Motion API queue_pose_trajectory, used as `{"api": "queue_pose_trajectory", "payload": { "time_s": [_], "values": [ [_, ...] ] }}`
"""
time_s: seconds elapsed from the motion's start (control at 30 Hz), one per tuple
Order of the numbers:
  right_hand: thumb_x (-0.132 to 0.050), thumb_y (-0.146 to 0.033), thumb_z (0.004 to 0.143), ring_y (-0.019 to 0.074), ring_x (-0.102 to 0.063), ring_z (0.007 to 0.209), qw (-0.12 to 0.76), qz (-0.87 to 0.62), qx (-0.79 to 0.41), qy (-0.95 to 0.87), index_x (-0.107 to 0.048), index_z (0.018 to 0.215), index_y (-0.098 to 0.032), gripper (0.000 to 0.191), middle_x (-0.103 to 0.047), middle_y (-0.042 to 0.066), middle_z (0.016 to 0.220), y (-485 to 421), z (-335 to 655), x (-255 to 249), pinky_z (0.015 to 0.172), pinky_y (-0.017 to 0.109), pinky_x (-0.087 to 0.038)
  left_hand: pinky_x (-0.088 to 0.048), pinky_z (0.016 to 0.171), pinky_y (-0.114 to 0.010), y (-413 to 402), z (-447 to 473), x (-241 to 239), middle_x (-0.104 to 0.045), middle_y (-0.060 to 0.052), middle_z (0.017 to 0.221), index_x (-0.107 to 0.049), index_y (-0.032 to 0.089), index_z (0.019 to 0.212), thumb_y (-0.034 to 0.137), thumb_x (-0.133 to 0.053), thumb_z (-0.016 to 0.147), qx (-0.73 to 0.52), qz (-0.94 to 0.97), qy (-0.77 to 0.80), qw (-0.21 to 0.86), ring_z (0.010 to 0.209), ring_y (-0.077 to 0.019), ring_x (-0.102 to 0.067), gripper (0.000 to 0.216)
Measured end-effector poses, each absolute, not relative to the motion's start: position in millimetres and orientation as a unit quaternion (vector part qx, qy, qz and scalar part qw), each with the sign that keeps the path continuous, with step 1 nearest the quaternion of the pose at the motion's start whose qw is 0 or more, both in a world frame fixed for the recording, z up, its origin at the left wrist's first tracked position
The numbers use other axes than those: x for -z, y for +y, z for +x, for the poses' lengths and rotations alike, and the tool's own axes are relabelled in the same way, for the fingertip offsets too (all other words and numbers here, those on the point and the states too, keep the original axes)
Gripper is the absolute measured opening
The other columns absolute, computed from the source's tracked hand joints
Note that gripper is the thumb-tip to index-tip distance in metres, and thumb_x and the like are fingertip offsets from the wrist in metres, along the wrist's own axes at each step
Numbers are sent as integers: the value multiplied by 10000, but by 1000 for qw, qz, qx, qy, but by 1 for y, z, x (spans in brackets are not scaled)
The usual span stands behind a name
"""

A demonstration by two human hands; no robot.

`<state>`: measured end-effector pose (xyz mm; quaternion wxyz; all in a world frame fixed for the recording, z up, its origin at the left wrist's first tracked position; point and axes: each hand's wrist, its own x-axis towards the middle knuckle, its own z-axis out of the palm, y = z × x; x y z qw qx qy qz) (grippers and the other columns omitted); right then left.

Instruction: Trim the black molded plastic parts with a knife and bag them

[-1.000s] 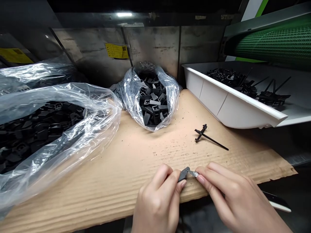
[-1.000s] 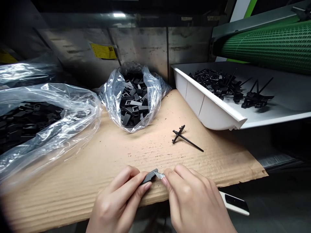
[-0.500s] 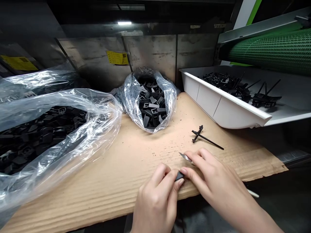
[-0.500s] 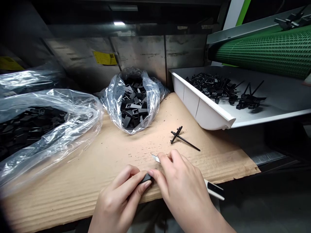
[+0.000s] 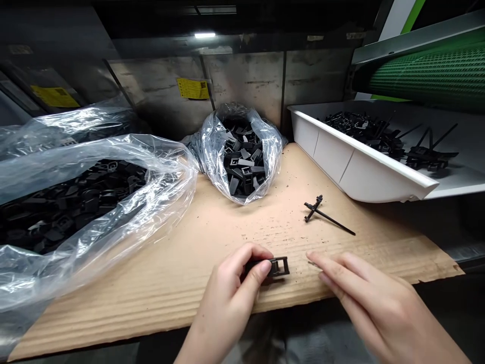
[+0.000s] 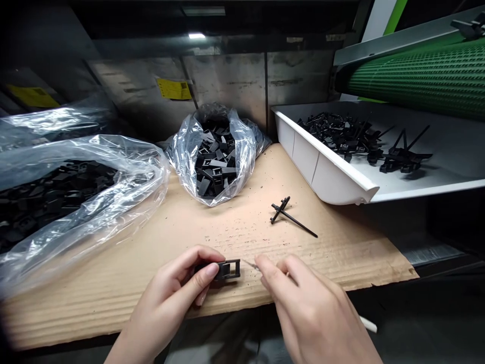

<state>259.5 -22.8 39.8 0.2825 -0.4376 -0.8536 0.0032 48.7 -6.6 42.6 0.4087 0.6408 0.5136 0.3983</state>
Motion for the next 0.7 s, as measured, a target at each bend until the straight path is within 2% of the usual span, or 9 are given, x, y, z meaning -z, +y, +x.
{"api": "queue_pose_trajectory", "payload": {
  "time_s": [0.07,0.13,0.27,0.37,0.43,0.53,0.6,0.7],
  "values": [
    [-419,-149,922,126,-622,488,287,-415,13,-863,-534,1203,-166,304,-589,-6,672,-26,257,-37,638,237,-584,-425,535,-185,-7,47,-43,-604,29,674,-619,206,801,238,-530,870,-417,622,502,432,568,-111,-549,117],
    [-428,-157,922,124,-612,458,297,-400,15,-867,-563,1164,-149,277,-570,-14,625,-28,253,-33,663,245,-590,-395,490,-168,-9,46,-42,-564,43,656,-628,211,817,233,-538,870,-433,612,496,439,520,-88,-493,107],
    [-419,-163,921,160,-695,635,317,-415,-19,-853,-609,1074,-171,244,-631,14,673,-26,248,-30,660,232,-591,-391,499,-156,-12,45,-41,-542,47,660,-633,213,805,214,-547,871,-447,599,489,450,529,-80,-476,109],
    [-496,-169,891,149,-709,812,378,-440,-86,-810,-626,1045,-202,204,-722,20,860,-23,244,-36,707,162,-563,-402,516,-156,-12,43,-43,-563,38,684,-653,219,810,183,-557,868,-447,596,470,473,544,-79,-488,118],
    [-559,-187,860,117,-713,752,413,-454,-156,-774,-649,986,-219,158,-742,-11,890,-22,238,-41,652,104,-546,-420,533,-160,-12,42,-45,-587,23,726,-691,230,814,168,-582,853,-447,609,435,490,582,-88,-516,131],
    [-596,-181,823,87,-657,506,449,-444,-228,-741,-649,797,-219,70,-707,-57,658,-23,223,-44,471,97,-506,-438,537,-155,-12,41,-47,-617,8,798,-737,260,825,180,-659,805,-470,594,403,514,630,-96,-550,114],
    [-596,-135,813,97,-633,481,487,-423,-173,-744,-622,783,-205,80,-672,-43,608,-25,213,-42,451,135,-487,-457,549,-154,-11,42,-47,-645,6,807,-737,283,883,221,-682,795,-487,541,412,548,633,-98,-573,120],
    [-580,-64,812,131,-630,547,512,-383,-54,-767,-604,908,-155,135,-665,24,668,-27,200,-33,511,205,-498,-496,590,-184,-9,44,-47,-680,-13,850,-716,278,994,313,-689,792,-471,496,397,612,643,-111,-605,207]
  ]
}}
